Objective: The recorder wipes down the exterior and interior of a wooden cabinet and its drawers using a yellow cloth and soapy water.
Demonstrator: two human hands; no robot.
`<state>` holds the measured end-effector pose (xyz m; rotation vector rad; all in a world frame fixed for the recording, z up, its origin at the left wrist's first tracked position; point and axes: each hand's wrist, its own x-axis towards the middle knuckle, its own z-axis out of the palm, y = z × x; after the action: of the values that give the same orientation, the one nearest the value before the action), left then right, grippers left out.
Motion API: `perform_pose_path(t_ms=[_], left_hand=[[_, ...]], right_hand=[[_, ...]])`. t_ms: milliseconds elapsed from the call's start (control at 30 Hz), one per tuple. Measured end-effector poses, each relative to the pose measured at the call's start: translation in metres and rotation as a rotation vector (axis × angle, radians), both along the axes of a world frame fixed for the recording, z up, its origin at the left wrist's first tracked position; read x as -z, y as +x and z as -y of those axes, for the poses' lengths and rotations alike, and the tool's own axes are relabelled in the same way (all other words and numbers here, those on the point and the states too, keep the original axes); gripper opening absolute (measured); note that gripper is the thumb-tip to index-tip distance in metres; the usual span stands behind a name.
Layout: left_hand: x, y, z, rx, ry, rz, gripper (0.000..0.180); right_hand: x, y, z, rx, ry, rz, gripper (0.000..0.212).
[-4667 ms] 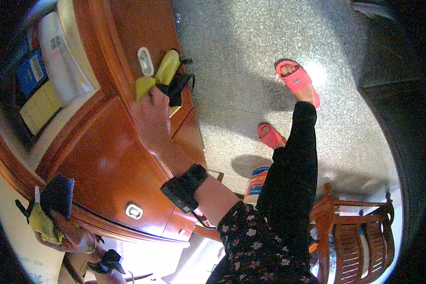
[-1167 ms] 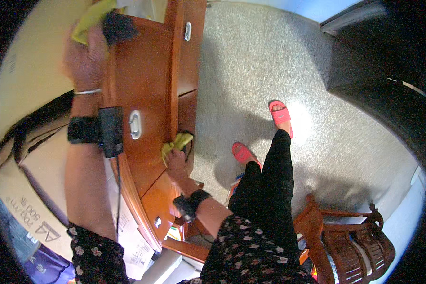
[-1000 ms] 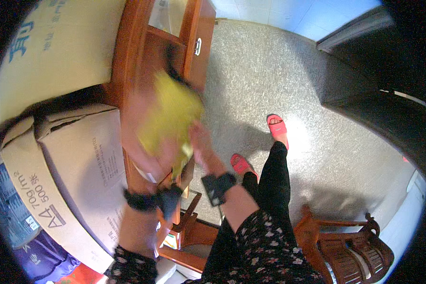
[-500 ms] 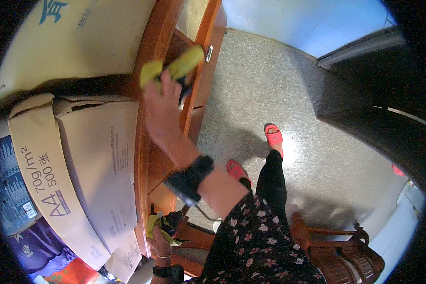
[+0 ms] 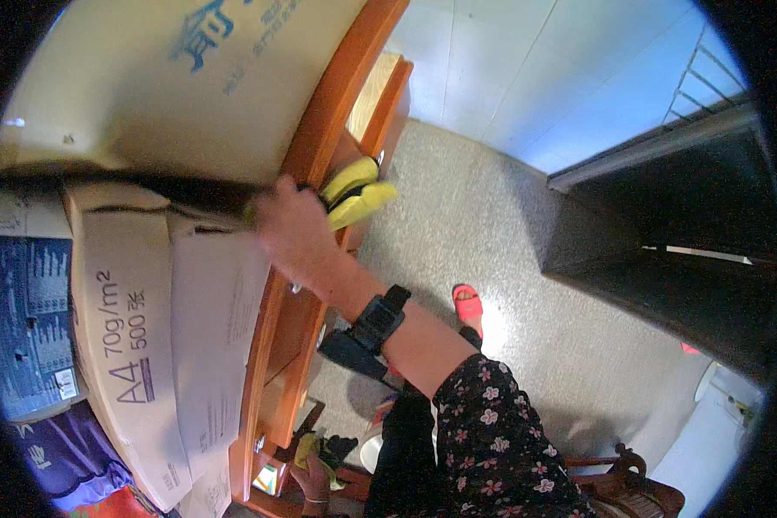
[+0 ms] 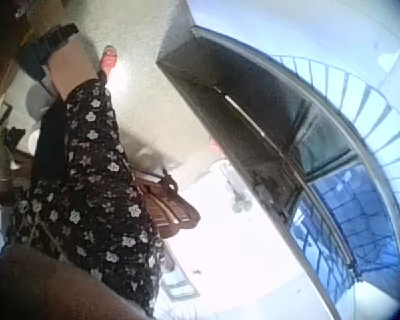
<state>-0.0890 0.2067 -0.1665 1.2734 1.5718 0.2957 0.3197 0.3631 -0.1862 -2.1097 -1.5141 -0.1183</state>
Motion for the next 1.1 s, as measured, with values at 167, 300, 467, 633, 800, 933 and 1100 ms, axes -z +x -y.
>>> perform_pose_path(t_ms=[167,300,467,633,800,933,1100], left_hand=[[-0.018,0.049,0.002,0.036,-0.071,-0.155,0.028],[-0.01,0.069,-0.002,0.119,0.119,-0.048,0.026],[0.003,0.066,-0.003,0.068,0.133,-0.148,0.025],[0.001,0.093,0.011,-0.077,0.123,-0.083,0.024],[0.007,0.095,0.049,-0.165,0.007,-0.17,0.028],[0.021,0.094,0.074,-0.109,0.004,-0.244,0.028],[0.008,0.108,0.085,-0.215,0.094,-0.245,0.025]], right_hand=[[-0.005,0.003,0.01,-0.136,0.038,-0.102,0.021],[0.004,0.019,0.021,-0.139,0.045,-0.115,0.034],[0.019,0.046,0.014,-0.277,0.094,-0.088,0.03],[0.025,0.11,0.014,-0.005,0.311,-0.251,0.023],[0.013,0.105,0.001,-0.049,0.283,-0.224,0.028],[0.006,0.029,0.013,-0.272,0.094,-0.333,0.033],[0.016,0.012,0.016,-0.26,0.18,-0.328,0.047]])
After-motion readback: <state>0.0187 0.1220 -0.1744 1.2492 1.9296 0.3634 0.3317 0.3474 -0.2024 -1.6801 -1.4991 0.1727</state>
